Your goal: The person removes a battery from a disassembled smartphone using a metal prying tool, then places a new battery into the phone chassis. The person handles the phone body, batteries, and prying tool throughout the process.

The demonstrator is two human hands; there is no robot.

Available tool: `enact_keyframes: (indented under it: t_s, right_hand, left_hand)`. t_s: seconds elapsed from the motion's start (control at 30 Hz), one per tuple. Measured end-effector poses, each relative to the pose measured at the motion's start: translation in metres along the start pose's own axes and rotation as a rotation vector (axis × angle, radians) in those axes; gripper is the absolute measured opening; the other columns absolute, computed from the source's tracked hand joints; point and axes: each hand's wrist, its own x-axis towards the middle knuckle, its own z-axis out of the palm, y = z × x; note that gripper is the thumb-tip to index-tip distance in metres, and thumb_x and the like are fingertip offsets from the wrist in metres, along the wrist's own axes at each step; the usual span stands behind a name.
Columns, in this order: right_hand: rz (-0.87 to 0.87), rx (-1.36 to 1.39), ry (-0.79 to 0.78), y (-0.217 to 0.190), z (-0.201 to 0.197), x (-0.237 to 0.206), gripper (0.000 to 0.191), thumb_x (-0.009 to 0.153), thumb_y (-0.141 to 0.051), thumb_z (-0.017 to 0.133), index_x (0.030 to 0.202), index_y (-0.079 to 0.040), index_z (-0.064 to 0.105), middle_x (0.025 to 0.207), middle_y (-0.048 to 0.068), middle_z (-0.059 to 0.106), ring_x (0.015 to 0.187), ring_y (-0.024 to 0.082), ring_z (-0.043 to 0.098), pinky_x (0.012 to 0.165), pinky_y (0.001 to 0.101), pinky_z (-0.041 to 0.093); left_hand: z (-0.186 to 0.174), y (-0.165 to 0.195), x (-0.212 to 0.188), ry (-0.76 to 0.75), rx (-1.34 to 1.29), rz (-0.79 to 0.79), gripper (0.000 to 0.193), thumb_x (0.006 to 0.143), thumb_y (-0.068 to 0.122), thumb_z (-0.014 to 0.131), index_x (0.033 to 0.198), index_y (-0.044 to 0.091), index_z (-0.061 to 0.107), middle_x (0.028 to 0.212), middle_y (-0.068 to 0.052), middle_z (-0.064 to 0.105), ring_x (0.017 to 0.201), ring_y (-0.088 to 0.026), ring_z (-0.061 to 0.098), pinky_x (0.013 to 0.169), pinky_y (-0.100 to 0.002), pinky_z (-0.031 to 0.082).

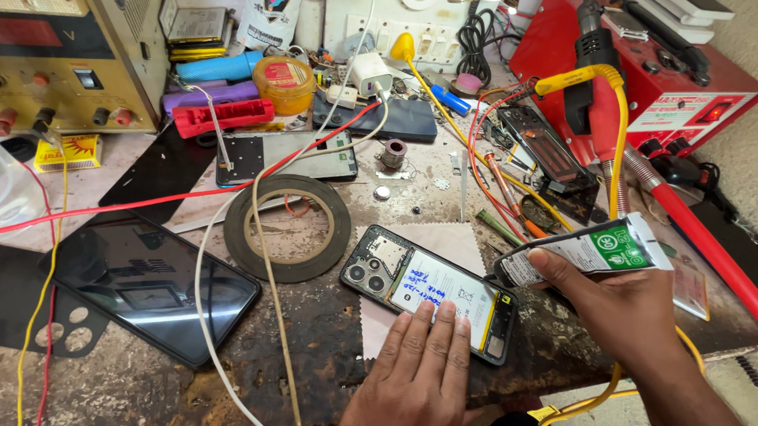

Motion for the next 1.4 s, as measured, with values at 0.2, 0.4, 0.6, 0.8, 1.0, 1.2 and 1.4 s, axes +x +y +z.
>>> enact_keyframes:
  t_s: [0.2, 0.4, 0.6, 0.8, 1.0, 1.2, 1.4]
  right_hand:
    - [0.007, -0.026, 0.021, 0.008, -0.007, -0.001, 0.018, 0.082, -0.011, 0.084, 0.093, -0.001, 0.075, 0.086, 0.005, 0.078, 0.074, 0.01, 0.07, 0.064, 0.0279, 0.056]
    - [0.03, -0.079, 0.026, 0.011, -0.013, -0.006, 0.016, 0.083, -0.013, 0.084, 0.091, -0.001, 0.077, 0.084, 0.006, 0.079, 0.073, 0.01, 0.07, 0.062, 0.0285, 0.056]
    - [0.112, -0.133, 0.057, 0.012, -0.022, -0.011, 0.015, 0.083, -0.013, 0.084, 0.091, -0.001, 0.078, 0.082, 0.006, 0.079, 0.071, 0.01, 0.069, 0.06, 0.0299, 0.055]
    - [-0.047, 0.013, 0.045, 0.013, -0.026, -0.019, 0.025, 0.086, -0.012, 0.084, 0.107, -0.003, 0.072, 0.09, 0.005, 0.077, 0.079, 0.007, 0.068, 0.066, 0.0271, 0.055]
    - [0.111, -0.065, 0.09, 0.01, -0.029, -0.035, 0.02, 0.083, -0.009, 0.082, 0.1, 0.001, 0.077, 0.091, 0.007, 0.079, 0.079, 0.01, 0.069, 0.067, 0.029, 0.056]
    - [0.051, -0.02, 0.084, 0.01, -0.028, -0.047, 0.02, 0.083, -0.009, 0.082, 0.1, 0.001, 0.077, 0.09, 0.007, 0.079, 0.079, 0.011, 0.071, 0.067, 0.0288, 0.058]
    - [0.096, -0.08, 0.096, 0.01, -0.029, -0.062, 0.02, 0.081, -0.009, 0.083, 0.098, 0.001, 0.078, 0.086, 0.009, 0.079, 0.074, 0.013, 0.071, 0.064, 0.0298, 0.058]
  left_hand:
    - [-0.001, 0.0, -0.001, -0.039, -0.032, -0.009, 0.08, 0.103, 0.064, 0.049, 0.137, -0.008, 0.06, 0.141, -0.029, 0.06, 0.137, -0.041, 0.055, 0.118, -0.051, 0.035]
    - [-0.001, -0.001, -0.002, -0.042, -0.072, -0.019, 0.083, 0.101, 0.066, 0.051, 0.136, -0.009, 0.059, 0.14, -0.029, 0.06, 0.137, -0.042, 0.054, 0.117, -0.053, 0.034]
    - [0.0, -0.001, -0.003, -0.034, -0.046, -0.014, 0.08, 0.101, 0.063, 0.054, 0.137, -0.008, 0.059, 0.141, -0.028, 0.06, 0.138, -0.041, 0.054, 0.118, -0.052, 0.034]
    - [-0.002, -0.002, -0.003, -0.094, -0.087, -0.035, 0.084, 0.093, 0.061, 0.057, 0.141, -0.007, 0.055, 0.146, -0.029, 0.055, 0.141, -0.041, 0.05, 0.118, -0.053, 0.032]
    - [-0.028, -0.006, 0.008, -0.084, -0.229, -0.071, 0.101, 0.092, 0.067, 0.059, 0.152, -0.011, 0.033, 0.154, -0.035, 0.037, 0.146, -0.049, 0.035, 0.118, -0.056, 0.026]
    - [-0.062, -0.018, 0.021, -0.041, -0.302, -0.337, 0.126, 0.071, 0.064, 0.078, 0.152, -0.011, 0.017, 0.156, -0.036, 0.026, 0.145, -0.051, 0.028, 0.117, -0.056, 0.025]
    - [-0.071, -0.038, 0.029, -0.074, -0.163, -0.459, 0.138, 0.057, 0.059, 0.088, 0.153, -0.006, 0.014, 0.159, -0.031, 0.025, 0.146, -0.047, 0.029, 0.116, -0.058, 0.02]
